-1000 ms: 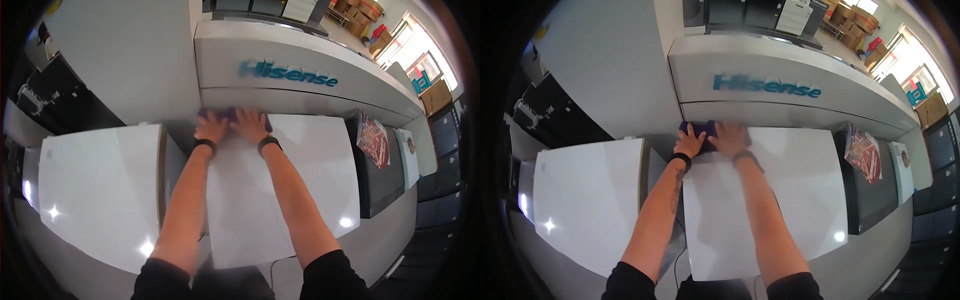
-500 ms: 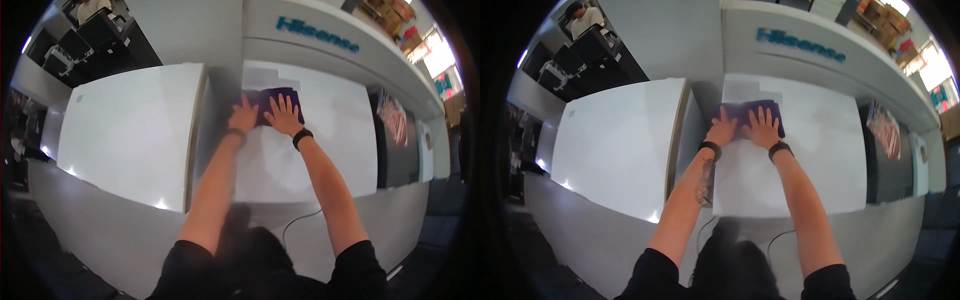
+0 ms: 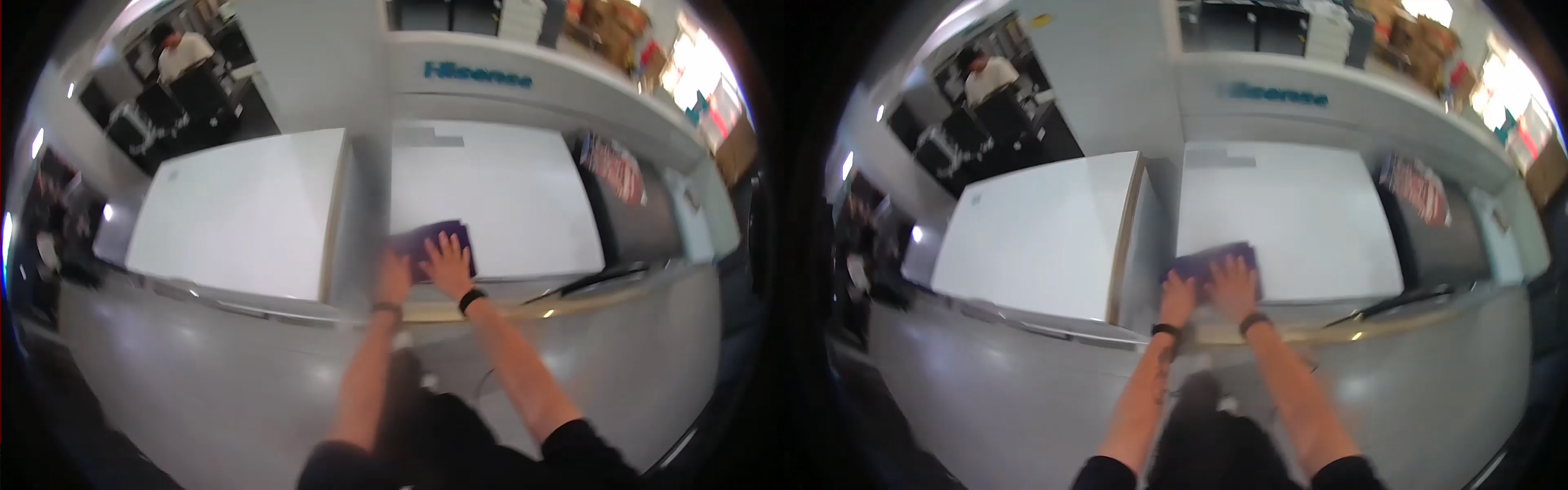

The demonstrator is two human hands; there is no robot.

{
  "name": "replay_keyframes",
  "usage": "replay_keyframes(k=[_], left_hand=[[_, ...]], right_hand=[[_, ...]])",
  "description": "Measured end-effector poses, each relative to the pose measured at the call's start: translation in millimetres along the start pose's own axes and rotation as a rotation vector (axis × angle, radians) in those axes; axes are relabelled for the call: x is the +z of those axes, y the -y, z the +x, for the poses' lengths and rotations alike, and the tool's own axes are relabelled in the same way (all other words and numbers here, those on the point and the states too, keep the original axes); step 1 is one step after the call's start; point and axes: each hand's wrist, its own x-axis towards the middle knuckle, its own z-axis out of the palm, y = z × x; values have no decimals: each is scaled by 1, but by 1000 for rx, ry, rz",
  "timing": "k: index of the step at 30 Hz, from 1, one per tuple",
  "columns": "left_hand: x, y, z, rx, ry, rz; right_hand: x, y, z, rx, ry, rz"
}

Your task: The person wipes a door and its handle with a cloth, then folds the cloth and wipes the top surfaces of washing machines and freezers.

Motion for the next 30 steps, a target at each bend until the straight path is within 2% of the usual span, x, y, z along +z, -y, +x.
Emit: replay_keyframes(k=[2, 6, 9, 12, 15, 16, 18, 19, 20, 23, 24, 26, 29, 30], left_hand=[[-6, -16, -17, -9, 11, 23], [-29, -26, -53, -300, 65, -227], [-31, -8, -74, -260, 47, -513], [-66, 2, -93, -282, 130, -764], [-123, 6, -91, -236, 166, -863], [-152, 2, -89, -183, 168, -848], [-181, 20, -74, 23, 42, -614], [-217, 21, -67, 199, -11, -636], [-228, 36, -59, 210, -27, -576], [-326, 42, -47, -147, 123, -182], [-334, 58, -38, -152, 52, 0], [-333, 99, -27, -163, -85, 360], [-289, 186, -7, -93, -27, 384], [-274, 201, -6, -26, 4, 386]], right_hand=[[2, -7, -6, -45, -37, -39], [-3, 6, -30, -148, -161, -26], [10, 1, -36, -153, -51, 110], [-8, 30, -48, -230, -169, 221], [18, 45, -41, -288, -231, 106], [7, 63, -40, -264, -310, 162], [-49, 121, -31, -212, -459, 284], [-69, 146, -21, -182, -488, 278], [-82, 171, -14, -147, -507, 268], [-96, 233, 16, -94, -328, 232], [-85, 251, 28, -84, -272, 147], [-46, 279, 40, -73, -139, -18], [8, 306, 41, -98, 93, 11], [23, 312, 45, -107, 66, -22]])
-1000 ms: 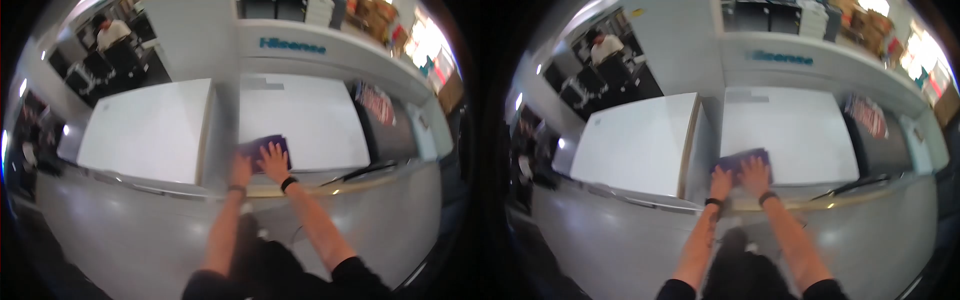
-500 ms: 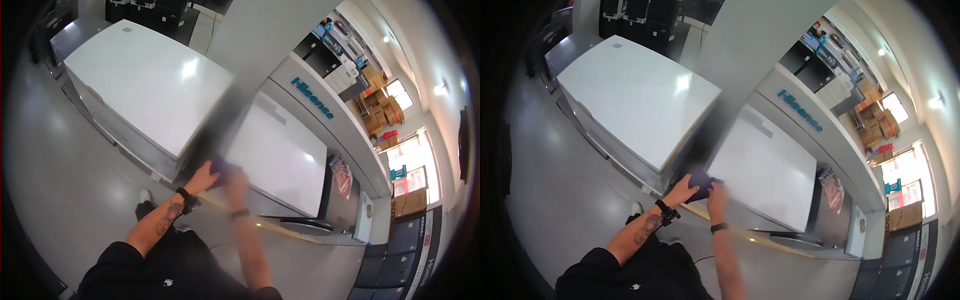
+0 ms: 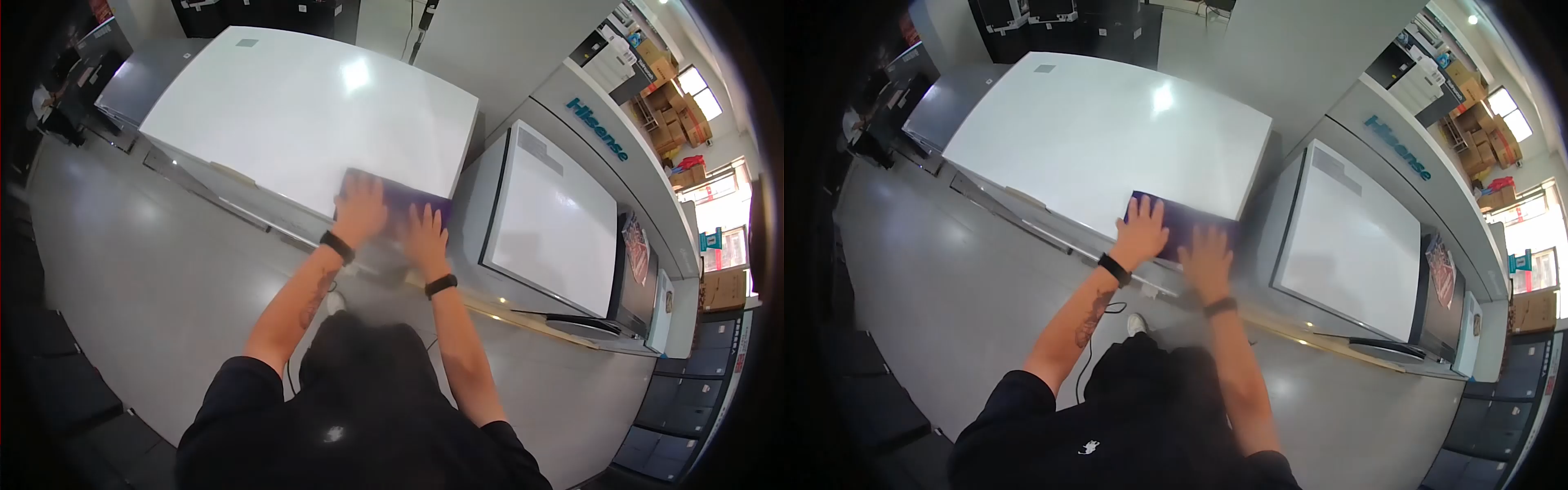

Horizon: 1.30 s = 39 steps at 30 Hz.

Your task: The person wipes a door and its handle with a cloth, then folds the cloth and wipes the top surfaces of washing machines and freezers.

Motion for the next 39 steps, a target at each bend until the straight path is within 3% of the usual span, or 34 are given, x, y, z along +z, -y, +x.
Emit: replay_keyframes(k=[3, 4, 8, 13, 19, 24, 39], left_hand=[[37, 3, -15, 249, 14, 63], [39, 1, -24, 267, -54, 27], [20, -7, -48, 174, 69, -9], [26, 10, -23, 282, 153, 22], [20, 4, 54, 325, 328, 136], [13, -10, 137, 240, 517, 166], [31, -27, 342, 83, 499, 122]], right_hand=[[21, 7, -22, 11, -22, -78], [18, 9, -31, 16, -9, -73], [-3, 8, -49, 21, 75, 10], [3, -3, -26, 23, 14, 120], [11, -34, 40, 24, 32, 213], [21, -62, 113, 45, 16, 214], [25, -135, 307, 70, 128, 189]])
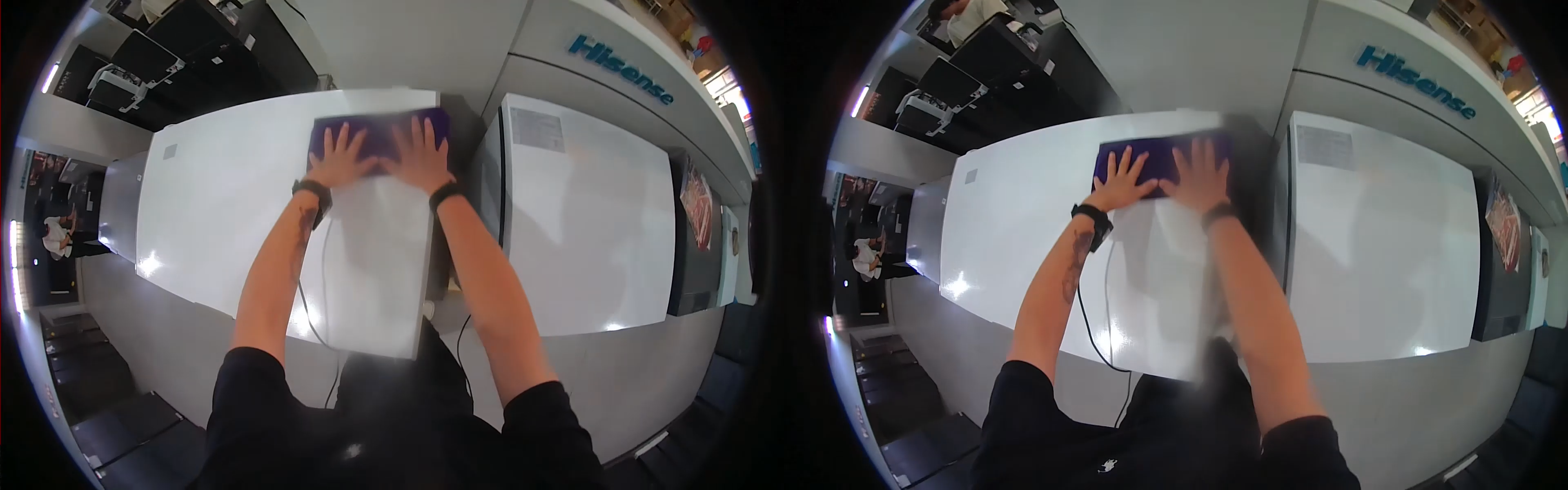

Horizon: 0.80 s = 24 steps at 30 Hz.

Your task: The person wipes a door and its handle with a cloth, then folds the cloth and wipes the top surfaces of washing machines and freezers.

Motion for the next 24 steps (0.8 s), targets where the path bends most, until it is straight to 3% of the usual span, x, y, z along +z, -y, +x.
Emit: replay_keyframes(k=[9, 11, 14, 18, 20, 24], left_hand=[[-18, 7, 68, 38, -127, -7], [-15, 17, 93, 87, -134, 164], [-21, 12, 100, 110, -195, 176], [19, 43, 142, 241, -314, 128], [-9, 9, 68, 122, -185, 55], [13, 19, 6, 195, -136, 66]], right_hand=[[-3, -15, 65, 60, -49, -18], [-12, -10, 70, 107, -11, 13], [-12, -11, 78, 165, 33, -34], [-9, -2, 62, 231, 82, -55], [-6, 4, 40, 238, 86, -69], [12, 25, -20, 246, 63, -96]])
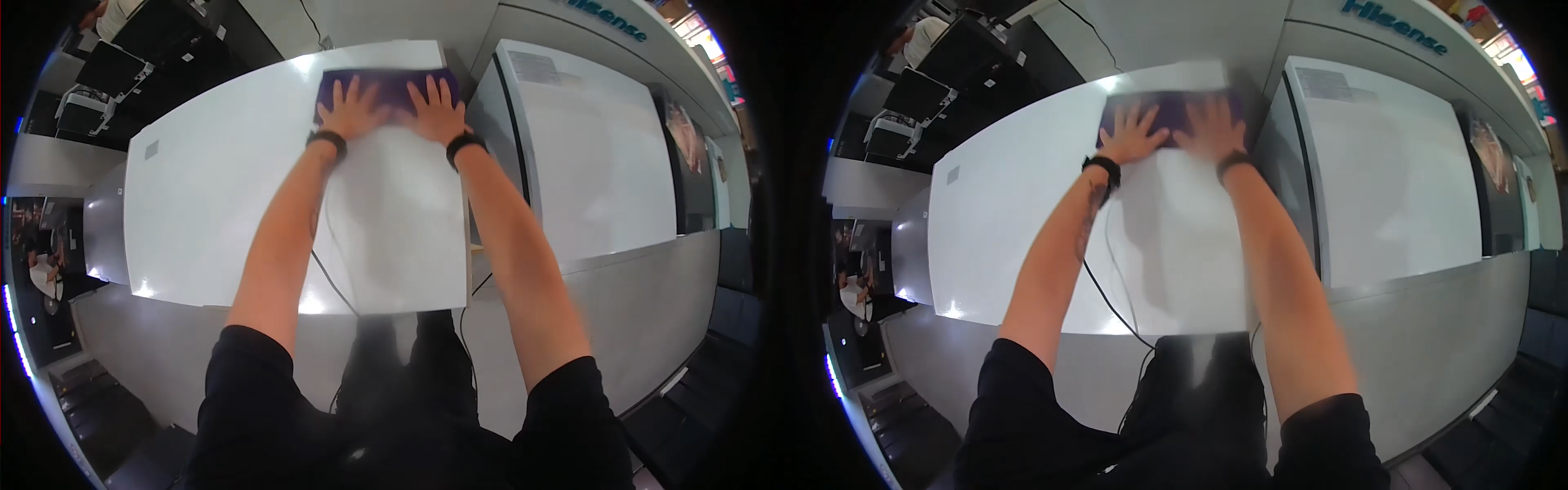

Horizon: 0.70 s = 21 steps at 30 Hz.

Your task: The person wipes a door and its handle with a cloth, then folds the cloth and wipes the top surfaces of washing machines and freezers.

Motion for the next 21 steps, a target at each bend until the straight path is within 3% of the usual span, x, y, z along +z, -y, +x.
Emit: replay_keyframes(k=[8, 14, 21], left_hand=[[45, -4, -138, 106, -41, -41], [88, 2, -236, 144, -225, -88], [104, 26, -313, 180, -304, -124]], right_hand=[[32, 34, -152, 53, -76, 16], [64, 61, -246, 25, -133, -24], [76, 113, -316, 80, -158, -20]])
